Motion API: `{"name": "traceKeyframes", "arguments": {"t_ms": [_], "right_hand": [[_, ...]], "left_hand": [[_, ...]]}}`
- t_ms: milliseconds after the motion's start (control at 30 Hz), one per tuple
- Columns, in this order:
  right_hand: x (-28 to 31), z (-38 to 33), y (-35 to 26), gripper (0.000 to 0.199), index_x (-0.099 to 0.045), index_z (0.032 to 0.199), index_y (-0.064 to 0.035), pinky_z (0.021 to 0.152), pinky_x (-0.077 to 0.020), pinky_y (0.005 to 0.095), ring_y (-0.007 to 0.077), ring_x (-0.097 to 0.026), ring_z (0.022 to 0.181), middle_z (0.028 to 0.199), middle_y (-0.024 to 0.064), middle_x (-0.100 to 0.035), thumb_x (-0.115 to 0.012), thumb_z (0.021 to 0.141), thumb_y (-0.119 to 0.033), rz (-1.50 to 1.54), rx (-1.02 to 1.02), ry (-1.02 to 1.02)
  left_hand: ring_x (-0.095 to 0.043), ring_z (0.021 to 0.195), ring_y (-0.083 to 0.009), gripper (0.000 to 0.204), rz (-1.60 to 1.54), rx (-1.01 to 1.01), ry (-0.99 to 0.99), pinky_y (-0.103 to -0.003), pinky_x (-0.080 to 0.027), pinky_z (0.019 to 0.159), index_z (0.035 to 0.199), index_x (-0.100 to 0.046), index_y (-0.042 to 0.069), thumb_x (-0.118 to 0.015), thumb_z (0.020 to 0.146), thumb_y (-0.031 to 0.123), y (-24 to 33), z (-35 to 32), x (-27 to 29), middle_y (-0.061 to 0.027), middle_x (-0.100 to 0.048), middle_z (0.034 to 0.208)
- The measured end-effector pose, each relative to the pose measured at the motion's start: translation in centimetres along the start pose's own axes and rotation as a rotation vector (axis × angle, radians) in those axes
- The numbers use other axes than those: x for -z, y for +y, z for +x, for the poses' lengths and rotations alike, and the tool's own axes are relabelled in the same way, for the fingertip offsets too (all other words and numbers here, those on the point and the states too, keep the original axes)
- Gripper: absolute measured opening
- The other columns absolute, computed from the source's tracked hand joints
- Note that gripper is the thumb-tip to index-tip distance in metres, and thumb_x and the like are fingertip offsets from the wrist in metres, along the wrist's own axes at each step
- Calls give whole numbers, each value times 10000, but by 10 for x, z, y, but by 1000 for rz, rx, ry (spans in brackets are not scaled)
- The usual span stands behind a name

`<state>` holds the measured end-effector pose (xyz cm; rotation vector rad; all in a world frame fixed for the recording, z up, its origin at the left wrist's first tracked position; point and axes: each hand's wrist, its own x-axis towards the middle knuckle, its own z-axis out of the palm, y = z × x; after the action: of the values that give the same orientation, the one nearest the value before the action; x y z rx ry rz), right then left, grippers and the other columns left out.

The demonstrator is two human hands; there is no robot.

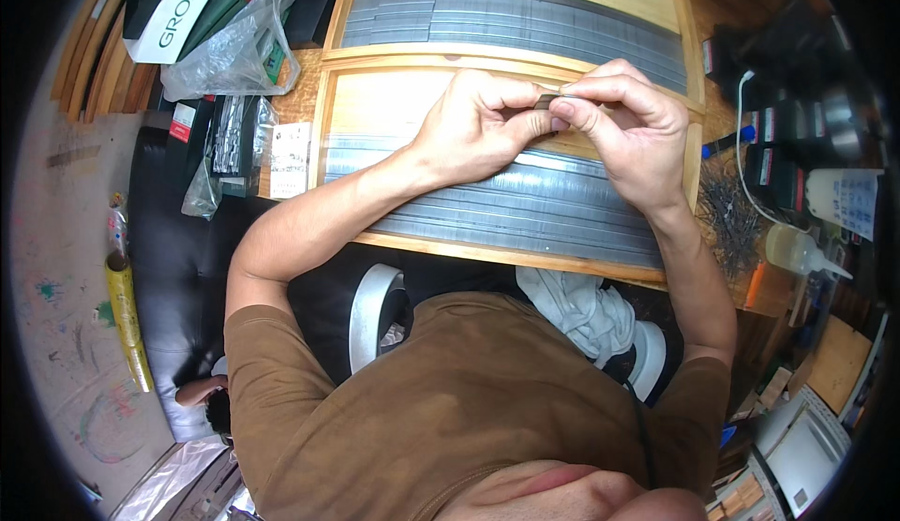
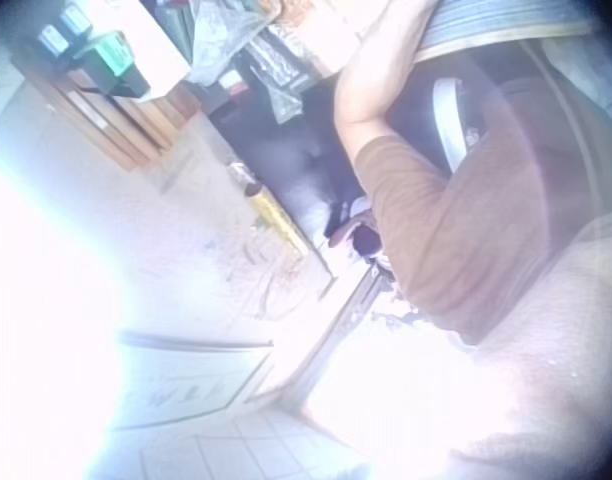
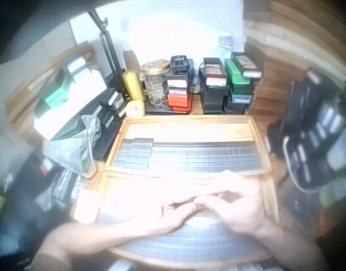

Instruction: The person picks up small gray metal strips from a wooden tray and aligns them by hand. They repeatedly inspect the edges and surfaces, then place the strips back into the tray. The person continues this process with multiple strips throughout the clip.

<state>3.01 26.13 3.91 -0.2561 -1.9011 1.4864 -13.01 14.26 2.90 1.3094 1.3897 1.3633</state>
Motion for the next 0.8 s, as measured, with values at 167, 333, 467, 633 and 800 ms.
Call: {"name": "traceKeyframes", "arguments": {"t_ms": [167, 333, 467, 633, 800], "right_hand": [[-1, 1, -1, 97, -764, 940, 10, 731, -554, 225, 118, -674, 825, 904, 76, -714, -785, 846, 14, -1, 9, -3], [-1, 2, -3, 89, -763, 938, 10, 736, -557, 224, 118, -675, 826, 905, 77, -714, -780, 850, 15, -19, 16, -12], [0, 2, -3, 86, -763, 937, 8, 737, -557, 223, 118, -675, 828, 905, 77, -714, -778, 853, 15, -17, 13, -13], [-1, 2, -3, 83, -761, 937, 10, 740, -558, 225, 118, -675, 832, 906, 79, -712, -773, 855, 20, -12, 1, -11], [0, 3, -3, 75, -756, 939, 14, 741, -561, 229, 123, -677, 833, 911, 79, -708, -756, 866, 31, -49, 46, -18]], "left_hand": [[-688, 837, -81, 231, 49, 31, -55, -229, -577, 736, 1150, -750, 17, -715, 967, 154, 1, 0, 4, -82, -773, 939], [-684, 829, -76, 233, 52, 27, -55, -226, -574, 726, 1152, -752, 25, -716, 967, 163, -2, 0, 5, -79, -773, 933], [-686, 831, -76, 230, 80, 53, -68, -227, -576, 728, 1149, -754, 28, -715, 968, 165, -1, 0, 6, -78, -773, 935], [-680, 823, -71, 233, 81, 42, -56, -224, -571, 720, 1146, -756, 29, -718, 967, 173, -5, 0, 5, -74, -772, 929], [-663, 793, -58, 236, 97, 45, -54, -218, -556, 690, 1133, -761, 29, -726, 962, 188, -5, 0, 5, -63, -767, 901]]}}
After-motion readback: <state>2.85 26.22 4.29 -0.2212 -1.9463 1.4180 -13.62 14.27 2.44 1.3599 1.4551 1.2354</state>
